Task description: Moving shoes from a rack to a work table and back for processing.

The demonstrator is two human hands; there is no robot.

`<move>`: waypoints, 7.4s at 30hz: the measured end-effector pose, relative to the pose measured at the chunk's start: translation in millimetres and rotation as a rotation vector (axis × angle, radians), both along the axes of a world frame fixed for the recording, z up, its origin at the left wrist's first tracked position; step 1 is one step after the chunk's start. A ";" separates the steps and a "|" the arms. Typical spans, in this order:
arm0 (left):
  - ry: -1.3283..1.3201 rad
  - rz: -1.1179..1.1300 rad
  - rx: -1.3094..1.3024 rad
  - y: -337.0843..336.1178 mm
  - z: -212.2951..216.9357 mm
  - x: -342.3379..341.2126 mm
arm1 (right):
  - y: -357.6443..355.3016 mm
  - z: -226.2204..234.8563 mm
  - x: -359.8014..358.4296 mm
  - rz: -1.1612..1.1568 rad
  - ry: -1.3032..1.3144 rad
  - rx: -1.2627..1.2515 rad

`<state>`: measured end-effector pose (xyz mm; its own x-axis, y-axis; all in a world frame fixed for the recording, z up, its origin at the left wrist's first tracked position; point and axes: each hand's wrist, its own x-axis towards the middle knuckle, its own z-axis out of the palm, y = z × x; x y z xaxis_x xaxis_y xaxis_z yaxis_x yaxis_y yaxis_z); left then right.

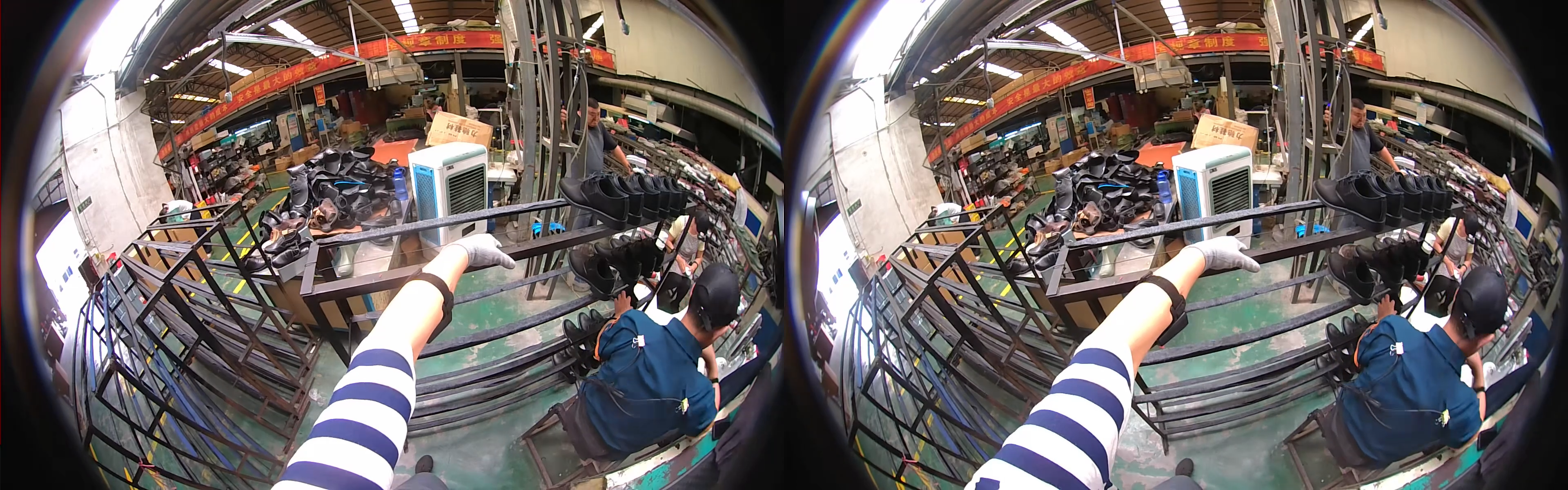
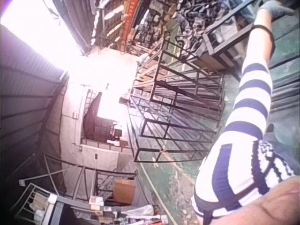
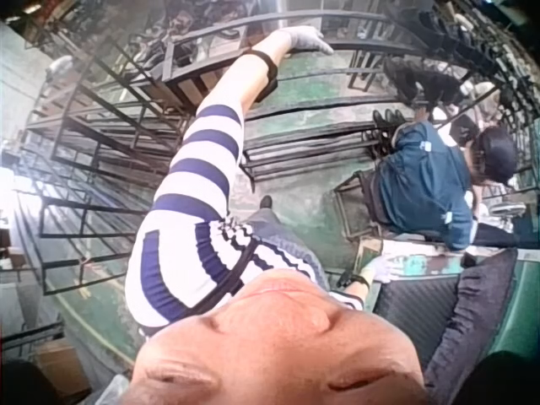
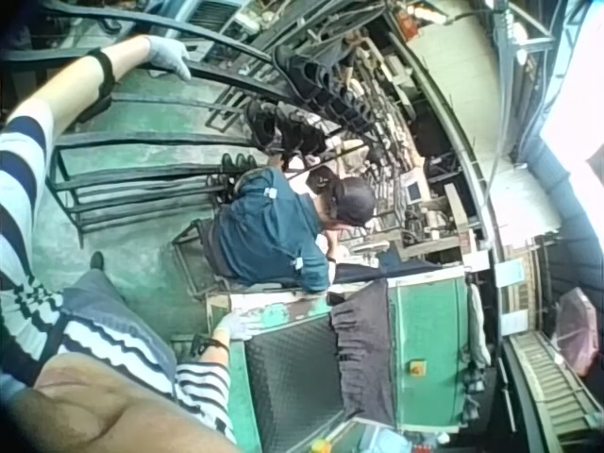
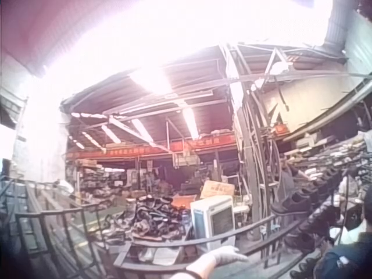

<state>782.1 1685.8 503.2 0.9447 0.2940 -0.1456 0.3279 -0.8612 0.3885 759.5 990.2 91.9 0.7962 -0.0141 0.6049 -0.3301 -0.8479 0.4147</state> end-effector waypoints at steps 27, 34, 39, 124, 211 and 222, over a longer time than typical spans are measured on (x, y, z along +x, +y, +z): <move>0.015 -0.006 -0.012 2.6 -0.5 0.1 | 7.1 -4.7 2.1 -0.030 -0.093 0.125; 0.012 -0.005 -0.009 2.1 1.6 -2.7 | 12.4 -1.4 -0.7 -0.038 -0.117 0.159; 0.005 -0.008 -0.005 4.0 1.9 -4.0 | 15.0 -0.8 -3.3 -0.041 -0.133 0.181; -0.070 0.062 -0.202 2.9 -15.9 10.9 | 24.7 39.9 5.1 -0.362 0.260 0.779; -0.088 0.046 -0.219 17.3 -25.0 16.9 | 24.2 34.0 6.4 -0.363 0.247 0.753; -0.107 0.032 -0.216 6.2 -19.2 11.7 | 23.9 37.5 5.1 -0.354 0.255 0.780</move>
